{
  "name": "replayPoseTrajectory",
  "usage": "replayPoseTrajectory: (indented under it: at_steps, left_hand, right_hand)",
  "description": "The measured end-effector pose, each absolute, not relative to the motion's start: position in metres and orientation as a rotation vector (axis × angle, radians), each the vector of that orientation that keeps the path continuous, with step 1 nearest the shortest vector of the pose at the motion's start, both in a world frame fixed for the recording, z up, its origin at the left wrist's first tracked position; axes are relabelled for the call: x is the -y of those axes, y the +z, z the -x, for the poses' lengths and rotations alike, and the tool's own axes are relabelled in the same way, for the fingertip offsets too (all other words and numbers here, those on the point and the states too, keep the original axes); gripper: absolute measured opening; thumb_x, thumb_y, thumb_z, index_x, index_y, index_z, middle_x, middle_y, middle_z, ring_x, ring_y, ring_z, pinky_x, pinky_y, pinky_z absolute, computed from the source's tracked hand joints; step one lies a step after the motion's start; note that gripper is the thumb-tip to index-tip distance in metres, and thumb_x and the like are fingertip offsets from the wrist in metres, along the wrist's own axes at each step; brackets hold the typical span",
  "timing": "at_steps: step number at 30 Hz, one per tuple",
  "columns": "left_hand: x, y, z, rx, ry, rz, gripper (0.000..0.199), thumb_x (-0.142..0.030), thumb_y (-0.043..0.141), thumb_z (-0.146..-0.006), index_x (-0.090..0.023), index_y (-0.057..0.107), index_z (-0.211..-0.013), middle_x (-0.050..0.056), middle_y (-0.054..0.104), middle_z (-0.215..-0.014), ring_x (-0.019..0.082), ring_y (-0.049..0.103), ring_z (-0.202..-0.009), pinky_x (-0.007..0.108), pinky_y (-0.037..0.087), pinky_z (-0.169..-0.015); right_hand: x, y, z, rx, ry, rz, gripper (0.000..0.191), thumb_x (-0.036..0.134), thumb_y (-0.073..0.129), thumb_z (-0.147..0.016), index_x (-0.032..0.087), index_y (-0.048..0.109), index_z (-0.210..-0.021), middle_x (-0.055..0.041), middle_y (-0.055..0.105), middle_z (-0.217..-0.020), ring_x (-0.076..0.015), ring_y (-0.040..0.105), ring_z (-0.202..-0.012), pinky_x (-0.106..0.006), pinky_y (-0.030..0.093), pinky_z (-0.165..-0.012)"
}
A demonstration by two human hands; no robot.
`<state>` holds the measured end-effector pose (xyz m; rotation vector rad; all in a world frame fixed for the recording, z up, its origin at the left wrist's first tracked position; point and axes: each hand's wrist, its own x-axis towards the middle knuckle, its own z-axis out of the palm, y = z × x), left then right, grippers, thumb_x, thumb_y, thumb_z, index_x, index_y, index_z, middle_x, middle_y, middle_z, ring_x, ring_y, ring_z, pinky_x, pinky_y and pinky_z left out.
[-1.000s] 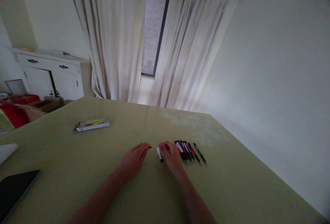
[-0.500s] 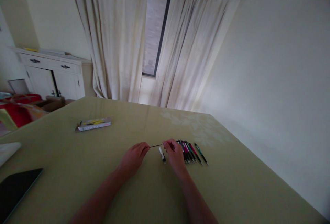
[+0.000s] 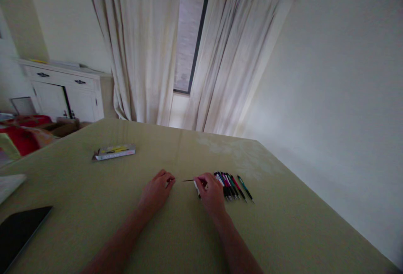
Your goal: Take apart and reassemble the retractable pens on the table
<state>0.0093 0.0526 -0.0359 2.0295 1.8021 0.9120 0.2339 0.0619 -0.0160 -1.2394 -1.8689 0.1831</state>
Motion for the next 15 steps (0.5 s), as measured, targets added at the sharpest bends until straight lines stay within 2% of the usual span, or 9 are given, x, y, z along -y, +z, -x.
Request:
replayPoseTrajectory:
  at_steps: [4, 9, 15]
  left_hand:
    - [-0.05, -0.035, -0.011, -1.858, 0.743, -2.034, 0.023, -0.028, 0.052, -0.099, -0.02, 0.074, -0.099, 0.007, 0.067, -0.108, 0.02, 0.068, -0.096, 0.031, 0.049, -0.087]
    - [-0.048, -0.034, -0.012, -1.875, 0.679, -2.014, 0.019, -0.027, 0.054, -0.098, -0.021, 0.072, -0.1, 0.006, 0.068, -0.105, 0.02, 0.068, -0.096, 0.03, 0.048, -0.087]
    - [-0.045, -0.029, -0.017, -1.903, 0.641, -2.057, 0.016, -0.029, 0.056, -0.096, -0.019, 0.065, -0.087, 0.005, 0.069, -0.095, 0.02, 0.066, -0.088, 0.029, 0.045, -0.078]
  right_hand:
    - [-0.053, -0.012, -0.226, 2.092, 0.117, 1.425, 0.017, 0.032, 0.067, -0.095, 0.02, 0.071, -0.083, -0.003, 0.076, -0.081, -0.0182, 0.069, -0.075, -0.026, 0.042, -0.069]
    - [-0.047, -0.006, -0.222, 2.249, 0.139, 1.688, 0.018, 0.035, 0.071, -0.091, 0.021, 0.074, -0.079, -0.0043, 0.078, -0.08, -0.0219, 0.071, -0.075, -0.028, 0.039, -0.066]
    - [-0.046, -0.012, -0.215, 2.305, 0.183, 1.696, 0.018, 0.039, 0.068, -0.09, 0.022, 0.074, -0.086, -0.0053, 0.078, -0.085, -0.0222, 0.071, -0.08, -0.028, 0.04, -0.067]
